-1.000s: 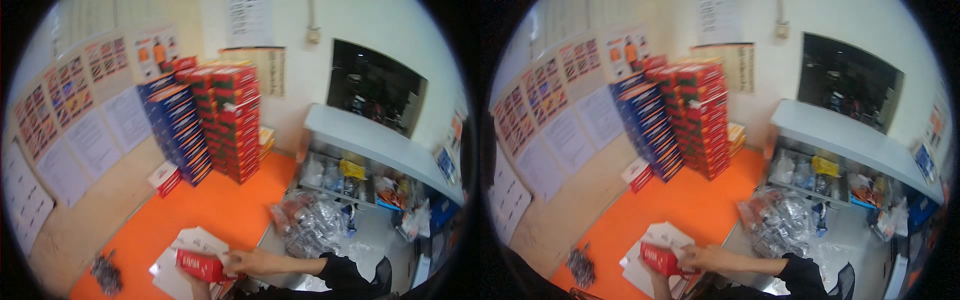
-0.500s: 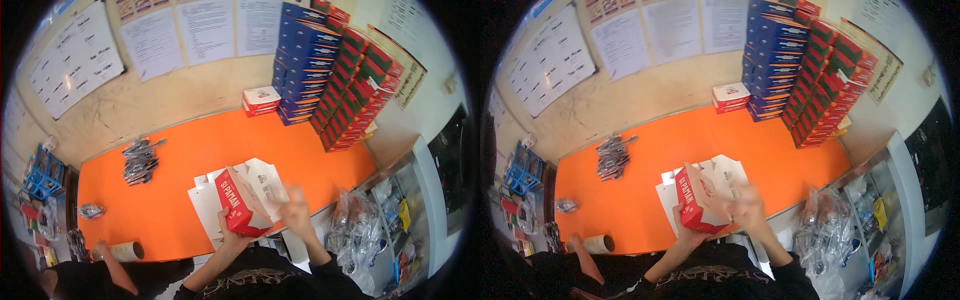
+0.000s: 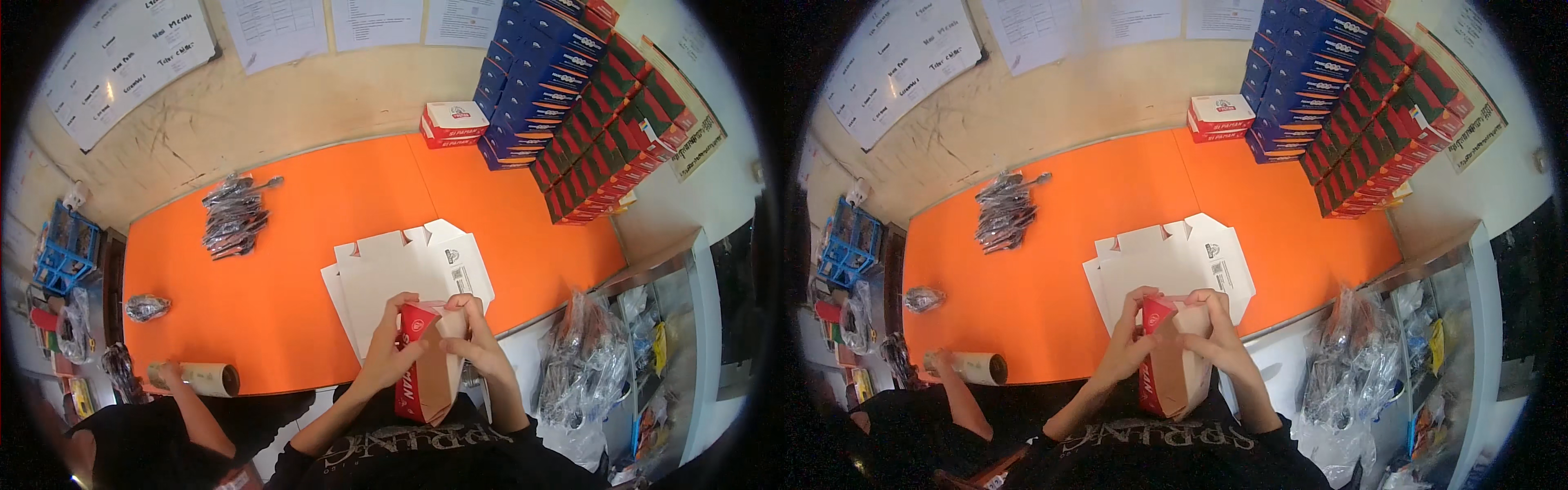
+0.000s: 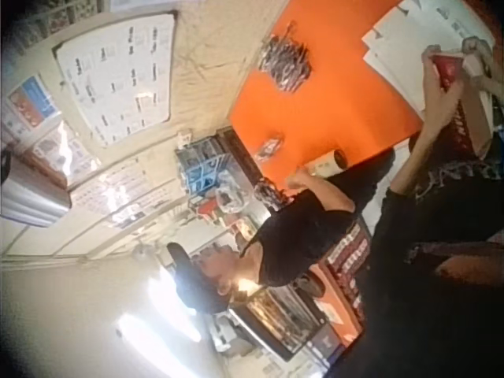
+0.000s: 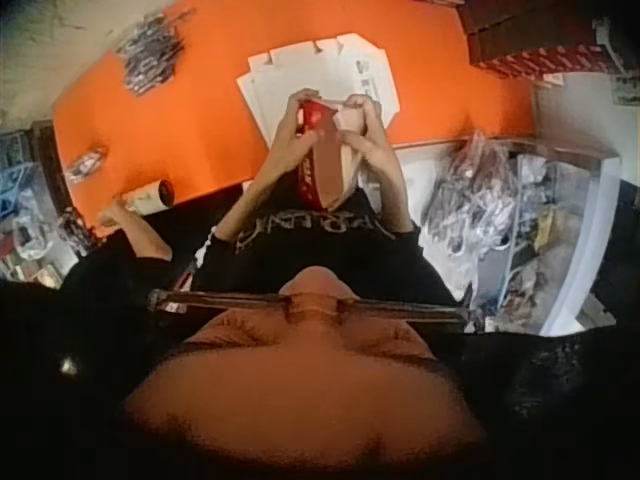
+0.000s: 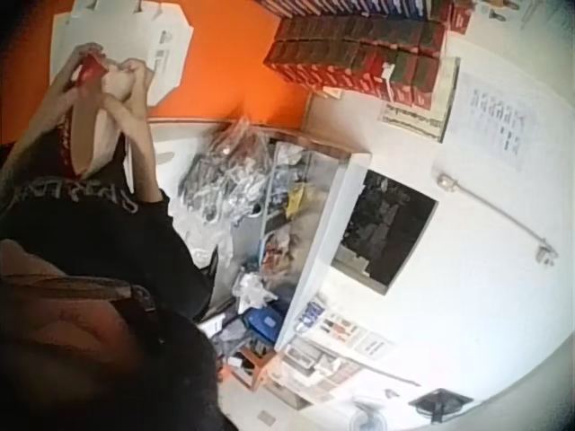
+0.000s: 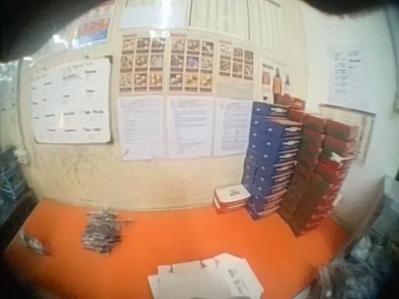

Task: The person folds and assembles cardboard boxes by hand on an orange tabletop, taking them from a stack and placing finished boxes into a separate pile.

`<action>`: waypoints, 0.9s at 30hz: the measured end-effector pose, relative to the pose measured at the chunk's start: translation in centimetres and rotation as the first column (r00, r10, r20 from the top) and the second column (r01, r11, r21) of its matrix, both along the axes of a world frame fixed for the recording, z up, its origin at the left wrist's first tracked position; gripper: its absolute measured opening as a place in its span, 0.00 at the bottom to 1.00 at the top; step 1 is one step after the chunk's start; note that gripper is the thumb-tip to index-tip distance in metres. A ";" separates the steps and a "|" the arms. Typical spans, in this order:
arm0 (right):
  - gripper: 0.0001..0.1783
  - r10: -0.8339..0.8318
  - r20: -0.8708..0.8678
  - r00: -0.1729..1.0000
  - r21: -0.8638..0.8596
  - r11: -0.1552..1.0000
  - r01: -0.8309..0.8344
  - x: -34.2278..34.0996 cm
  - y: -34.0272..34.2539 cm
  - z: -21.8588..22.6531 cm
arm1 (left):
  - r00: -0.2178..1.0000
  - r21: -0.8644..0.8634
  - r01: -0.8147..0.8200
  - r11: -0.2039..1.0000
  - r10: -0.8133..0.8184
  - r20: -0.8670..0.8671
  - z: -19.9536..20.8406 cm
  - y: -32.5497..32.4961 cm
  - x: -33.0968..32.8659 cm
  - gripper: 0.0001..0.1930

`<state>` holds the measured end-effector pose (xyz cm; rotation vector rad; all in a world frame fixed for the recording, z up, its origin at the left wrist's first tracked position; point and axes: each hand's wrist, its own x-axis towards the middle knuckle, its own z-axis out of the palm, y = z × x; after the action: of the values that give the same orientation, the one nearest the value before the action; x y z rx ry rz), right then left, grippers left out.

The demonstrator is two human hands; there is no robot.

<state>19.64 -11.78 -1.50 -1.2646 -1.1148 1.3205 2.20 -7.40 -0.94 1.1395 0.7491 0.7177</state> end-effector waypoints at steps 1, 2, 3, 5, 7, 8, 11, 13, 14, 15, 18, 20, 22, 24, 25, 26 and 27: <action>0.35 0.004 0.001 1.000 -0.008 1.000 -0.004 -0.3 0.1 -0.8 | 0.971 0.278 0.052 0.959 0.016 -0.238 -0.1 -0.5 0.5 0.38; 0.40 0.024 0.242 0.970 0.042 0.999 -0.036 -0.4 0.1 -1.7 | 0.890 0.512 0.172 0.842 0.090 -0.446 0.1 -0.8 1.0 0.38; 0.46 0.043 0.465 0.884 0.088 0.992 -0.095 -0.8 0.3 -2.1 | 0.855 0.380 0.208 0.901 0.021 -0.519 1.1 -1.1 0.7 0.43; 0.51 0.125 0.487 0.865 0.056 0.983 -0.173 -0.9 -1.1 -1.4 | 0.864 0.273 0.240 0.931 -0.077 -0.497 1.2 -2.0 -1.0 0.47; 0.65 0.322 0.467 0.824 -0.060 0.941 -0.333 -0.4 -3.0 -1.3 | 0.870 0.198 0.290 0.936 -0.172 -0.462 1.2 -2.2 -2.5 0.51; 0.65 0.317 0.477 0.820 -0.049 0.941 -0.335 -0.5 -3.2 -1.5 | 0.859 0.174 0.312 0.934 -0.199 -0.472 1.1 -2.3 -2.9 0.54; 0.66 0.289 0.216 0.933 0.033 0.952 -0.303 -0.9 -2.6 -0.6 | 0.838 0.200 0.311 0.929 -0.169 -0.519 1.8 -1.8 -2.6 0.58; 0.63 0.269 0.278 0.922 0.119 0.943 -0.311 -0.5 -0.6 -0.1 | 0.827 0.280 0.294 0.914 -0.096 -0.554 2.3 -1.1 -1.8 0.59; 0.60 0.247 0.337 0.908 0.187 0.928 -0.322 -0.4 0.2 0.1 | 0.818 0.364 0.183 0.913 0.065 -0.572 1.7 -1.2 -0.8 0.58; 0.69 0.129 0.574 0.809 0.260 0.908 -0.329 -0.8 1.3 -0.2 | 0.788 0.452 0.073 0.889 0.226 -0.573 1.0 -1.0 -0.3 0.57; 0.70 -0.071 0.544 0.836 0.333 0.933 -0.137 -1.5 3.4 0.3 | 0.935 0.049 -0.355 0.934 0.356 -0.003 -2.1 0.8 1.0 0.53; 0.72 -0.265 0.117 0.957 0.091 0.963 0.255 -1.9 4.4 -0.8 | 0.779 -0.066 -0.607 0.792 0.609 0.148 -2.4 0.7 2.5 0.47; 0.71 -0.163 -0.444 0.881 -0.091 0.986 0.137 -2.3 5.6 -0.3 | 0.653 0.002 -0.751 0.660 0.743 0.146 -6.7 0.5 3.0 0.41; 0.70 -0.084 -0.333 0.939 -0.043 0.996 0.074 0.4 6.9 0.7 | 0.656 -0.230 -0.662 0.713 0.700 0.282 -11.0 4.1 2.6 0.37; 0.69 -0.025 -0.223 0.975 -0.022 1.000 0.020 1.8 7.8 1.2 | 0.575 -0.445 -0.558 0.700 0.713 0.401 -9.6 6.3 2.5 0.36; 0.69 -0.034 -0.210 0.977 -0.007 0.999 0.033 3.0 9.0 1.7 | 0.579 -0.442 -0.543 0.714 0.700 0.419 -7.8 8.1 1.9 0.36; 0.64 -0.107 0.251 0.962 0.123 0.989 0.078 4.1 10.5 2.4 | 0.589 -0.480 -0.591 0.648 0.754 0.292 -7.0 9.5 1.2 0.36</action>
<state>23.75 -1.31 0.88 -1.4141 -1.2750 1.0292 3.44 2.12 -7.91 0.2737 0.8470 1.4113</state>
